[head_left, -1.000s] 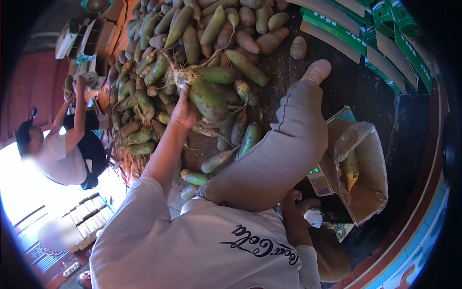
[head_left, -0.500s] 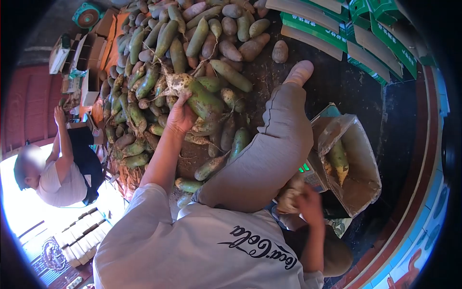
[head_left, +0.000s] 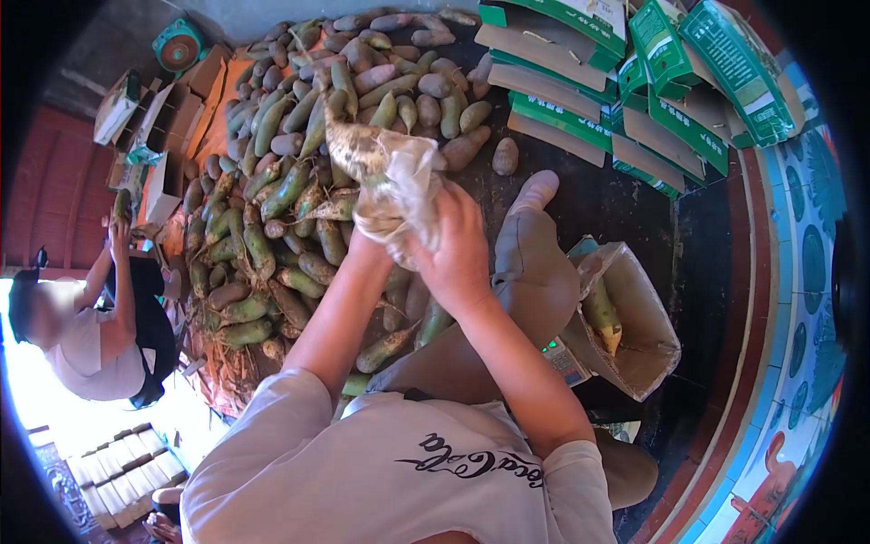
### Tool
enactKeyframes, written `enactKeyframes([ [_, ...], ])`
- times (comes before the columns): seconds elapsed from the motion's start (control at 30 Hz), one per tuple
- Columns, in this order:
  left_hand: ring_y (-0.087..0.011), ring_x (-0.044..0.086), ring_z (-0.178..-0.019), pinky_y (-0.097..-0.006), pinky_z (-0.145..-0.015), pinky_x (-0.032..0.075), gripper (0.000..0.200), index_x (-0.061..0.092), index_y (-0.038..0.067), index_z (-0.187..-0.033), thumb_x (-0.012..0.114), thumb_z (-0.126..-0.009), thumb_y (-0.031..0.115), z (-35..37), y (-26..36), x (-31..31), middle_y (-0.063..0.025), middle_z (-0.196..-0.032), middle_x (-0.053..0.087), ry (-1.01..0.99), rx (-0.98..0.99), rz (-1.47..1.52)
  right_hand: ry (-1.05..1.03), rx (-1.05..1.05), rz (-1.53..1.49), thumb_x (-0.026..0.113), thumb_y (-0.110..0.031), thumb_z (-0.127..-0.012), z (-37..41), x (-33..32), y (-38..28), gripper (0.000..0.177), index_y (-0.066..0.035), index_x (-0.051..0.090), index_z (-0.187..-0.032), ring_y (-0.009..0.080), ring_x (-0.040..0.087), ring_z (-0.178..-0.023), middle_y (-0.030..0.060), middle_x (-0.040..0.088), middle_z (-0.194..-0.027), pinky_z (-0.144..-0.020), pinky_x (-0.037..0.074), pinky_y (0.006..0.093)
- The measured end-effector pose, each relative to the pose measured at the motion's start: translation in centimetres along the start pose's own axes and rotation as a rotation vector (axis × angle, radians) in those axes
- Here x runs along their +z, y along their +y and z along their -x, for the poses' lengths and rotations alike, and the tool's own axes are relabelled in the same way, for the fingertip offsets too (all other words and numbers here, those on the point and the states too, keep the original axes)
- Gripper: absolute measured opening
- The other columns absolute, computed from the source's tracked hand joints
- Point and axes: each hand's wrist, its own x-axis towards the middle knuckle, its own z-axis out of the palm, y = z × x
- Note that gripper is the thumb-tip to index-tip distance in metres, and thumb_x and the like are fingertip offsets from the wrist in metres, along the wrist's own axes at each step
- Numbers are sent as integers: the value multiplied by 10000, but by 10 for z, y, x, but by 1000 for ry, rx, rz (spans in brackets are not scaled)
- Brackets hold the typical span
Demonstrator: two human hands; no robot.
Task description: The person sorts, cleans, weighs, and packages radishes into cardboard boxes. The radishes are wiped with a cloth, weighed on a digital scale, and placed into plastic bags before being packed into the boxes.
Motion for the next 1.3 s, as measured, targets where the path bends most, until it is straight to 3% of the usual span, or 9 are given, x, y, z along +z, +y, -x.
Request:
enactKeyframes([
  [0.23,-188,562,-924,-332,-826,485,465,453,47,-1134,676,-726,65,16,-6,39,-52,-1025,553,181,-28,-103,263,419,-344,511,-92,-852,-7,8,34,201,-10,513,-1036,333,597,-857,185,592,-954,-744,466,389],
  [0.3,-185,556,-938,-338,-840,478,490,447,50,-1146,676,-713,50,28,4,40,-56,-1035,553,136,-220,-74,267,853,-984,434,-71,-901,-10,9,62,200,-18,520,-1073,257,615,-861,158,606,-987,-750,477,358],
  [0.5,-182,498,-1061,-323,-912,421,492,413,39,-1213,643,-790,138,27,-12,29,-80,-1151,519,30,-120,-614,-27,105,-206,612,-324,-816,-10,-10,13,456,-8,494,-1123,341,536,-994,210,514,-1087,-863,428,422],
  [0.67,-166,483,-1089,-309,-931,403,594,368,46,-1259,685,-763,129,30,-15,15,-61,-1195,497,0,-168,-536,-7,182,-93,609,-290,-825,-17,2,19,410,-14,505,-1110,299,556,-974,177,555,-1051,-839,438,400],
  [0.77,-159,490,-1078,-301,-937,401,734,347,53,-1269,764,-666,85,40,-9,11,-51,-1197,498,-209,-96,-927,125,527,-1092,566,-271,-868,-29,7,59,351,-15,516,-1103,221,584,-931,120,593,-1023,-810,456,345],
  [0.93,-173,493,-1086,-314,-965,384,877,356,66,-1261,850,-543,161,30,-4,15,-62,-1180,513,-47,-133,-973,-170,643,-905,571,-359,-860,-15,-12,44,436,17,530,-1078,248,587,-923,156,594,-986,-807,451,349],
  [0.97,-174,493,-1087,-314,-966,383,878,355,63,-1262,851,-546,174,28,-4,15,-64,-1184,512,-81,-163,-1012,-48,176,-420,591,-360,-841,-12,-1,36,455,15,516,-1087,292,591,-900,191,584,-962,-794,453,388],
  [1.03,-175,493,-1087,-313,-968,380,881,354,59,-1265,851,-550,199,29,-4,13,-67,-1191,511,-147,-235,-1093,110,160,-252,560,-291,-867,-11,1,36,369,19,523,-1063,292,599,-847,208,577,-938,-781,461,383],
  [1.3,-207,556,-1000,-335,-914,426,757,439,0,-1204,797,-543,94,41,15,23,-98,-1078,583,-321,-588,-574,74,839,-1580,519,-282,-907,-24,-5,64,316,-38,528,-1108,144,581,-852,69,595,-943,-782,485,296],
])
